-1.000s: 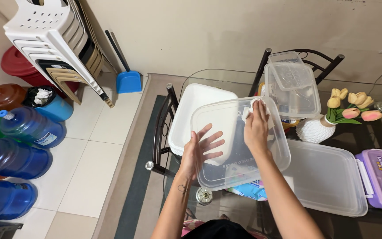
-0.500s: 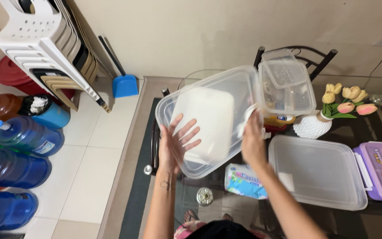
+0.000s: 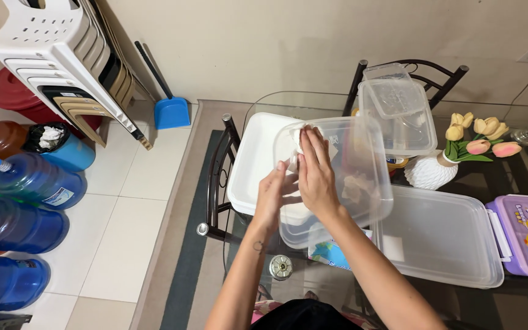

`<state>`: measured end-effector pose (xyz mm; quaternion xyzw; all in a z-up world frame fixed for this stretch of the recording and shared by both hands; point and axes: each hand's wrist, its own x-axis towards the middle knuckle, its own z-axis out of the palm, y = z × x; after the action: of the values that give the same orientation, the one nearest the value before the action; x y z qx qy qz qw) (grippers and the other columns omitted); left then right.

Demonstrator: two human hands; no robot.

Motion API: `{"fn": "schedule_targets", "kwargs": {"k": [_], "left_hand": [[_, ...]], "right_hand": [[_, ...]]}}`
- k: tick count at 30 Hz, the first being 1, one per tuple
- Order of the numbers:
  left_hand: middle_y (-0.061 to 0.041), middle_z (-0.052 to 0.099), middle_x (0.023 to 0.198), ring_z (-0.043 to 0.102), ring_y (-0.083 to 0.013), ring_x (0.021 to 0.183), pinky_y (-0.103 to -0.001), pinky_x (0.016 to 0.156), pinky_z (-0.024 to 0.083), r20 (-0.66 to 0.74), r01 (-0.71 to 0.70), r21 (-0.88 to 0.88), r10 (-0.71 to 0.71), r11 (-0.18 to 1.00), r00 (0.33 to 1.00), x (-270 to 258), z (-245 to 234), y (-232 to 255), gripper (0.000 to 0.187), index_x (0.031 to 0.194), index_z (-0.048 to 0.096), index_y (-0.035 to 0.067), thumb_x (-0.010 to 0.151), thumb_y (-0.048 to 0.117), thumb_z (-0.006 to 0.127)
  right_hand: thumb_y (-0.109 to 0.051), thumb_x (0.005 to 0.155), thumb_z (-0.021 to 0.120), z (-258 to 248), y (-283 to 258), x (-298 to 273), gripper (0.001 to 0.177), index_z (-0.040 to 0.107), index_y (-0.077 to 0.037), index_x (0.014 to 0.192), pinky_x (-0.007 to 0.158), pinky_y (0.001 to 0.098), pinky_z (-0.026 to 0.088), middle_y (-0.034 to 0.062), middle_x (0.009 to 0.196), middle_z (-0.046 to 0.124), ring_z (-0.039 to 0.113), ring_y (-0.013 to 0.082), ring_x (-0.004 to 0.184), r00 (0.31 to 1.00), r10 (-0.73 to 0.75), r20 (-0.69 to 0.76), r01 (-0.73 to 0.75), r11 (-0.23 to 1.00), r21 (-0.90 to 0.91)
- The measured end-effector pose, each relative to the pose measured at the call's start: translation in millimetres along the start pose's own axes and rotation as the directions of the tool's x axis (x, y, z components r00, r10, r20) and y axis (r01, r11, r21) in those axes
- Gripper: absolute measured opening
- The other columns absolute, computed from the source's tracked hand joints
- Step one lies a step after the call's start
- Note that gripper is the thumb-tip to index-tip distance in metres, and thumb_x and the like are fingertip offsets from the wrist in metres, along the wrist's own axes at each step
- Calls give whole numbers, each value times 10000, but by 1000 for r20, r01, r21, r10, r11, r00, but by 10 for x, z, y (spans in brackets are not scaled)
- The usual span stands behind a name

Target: The person wipes the exterior surfaces of several clear plastic food storage containers and their lids using a white tissue. They handle the containers one at a time, wiping the sides and tops, then placing them back on the glass table.

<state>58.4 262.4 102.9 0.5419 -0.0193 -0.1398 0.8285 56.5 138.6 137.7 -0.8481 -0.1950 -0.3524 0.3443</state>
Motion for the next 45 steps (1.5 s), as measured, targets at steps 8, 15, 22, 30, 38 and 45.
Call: {"fn": "schedule_targets", "kwargs": {"k": [8, 15, 22, 30, 38, 45], "left_hand": [[-216, 739, 1217, 736, -299, 1059, -382, 855, 638, -53, -161, 6, 161, 987, 985, -1, 41, 325, 733, 1430, 592, 46, 1003, 615, 416], [-225, 732, 1241, 766, -340, 1017, -401, 752, 660, -204, -142, 36, 146, 989, 968, -78, -115, 785, 827, 1439, 544, 51, 949, 681, 328], [-259, 701, 1263, 751, -365, 1009, -408, 740, 665, -152, -100, -166, 75, 981, 986, -99, -299, 867, 899, 1459, 480, 8, 939, 713, 276], [-357, 578, 1409, 686, -467, 1149, -488, 803, 649, 78, 43, -394, -14, 918, 997, 222, -814, 735, 836, 1507, 345, -9, 976, 630, 436], [-126, 384, 1620, 327, -280, 1519, -430, 1222, 271, -126, -182, 209, 211, 961, 969, 37, -583, 744, 878, 1549, 411, 68, 986, 701, 179], [-229, 546, 1506, 550, -379, 1382, -453, 1137, 444, 511, -195, 194, 71, 961, 857, -334, -374, 962, 814, 1538, 432, 39, 934, 579, 513]], "right_hand": [[173, 961, 473, 201, -368, -515, 368, 601, 125, 1302, 1190, 468, 395, 296, 1474, 547, 519, 433, 1403, 994, -92, 54, 86, 990, 110], [167, 806, 502, 38, -193, -1052, 363, 722, 99, 1087, 1067, 465, 531, 213, 1165, 703, 666, 366, 1165, 974, -214, 76, 213, 977, 22], [165, 850, 485, -463, 750, -730, 268, 689, 64, 993, 1039, 489, 527, 198, 1072, 699, 666, 375, 1104, 962, -271, -27, 267, 958, -104], [40, 698, 528, -1104, 908, -327, 161, 630, 24, 821, 772, 489, 476, 152, 862, 634, 599, 334, 817, 911, -408, 61, 399, 835, -378], [-13, 814, 451, -1737, 484, 337, 164, 610, 24, 801, 683, 402, 452, 153, 762, 526, 543, 313, 739, 994, -89, 65, 104, 955, -276], [5, 712, 424, -1687, 877, 807, 273, 683, 35, 791, 575, 316, 389, 67, 684, 590, 514, 169, 631, 799, 562, 215, -581, 813, 35]]}}
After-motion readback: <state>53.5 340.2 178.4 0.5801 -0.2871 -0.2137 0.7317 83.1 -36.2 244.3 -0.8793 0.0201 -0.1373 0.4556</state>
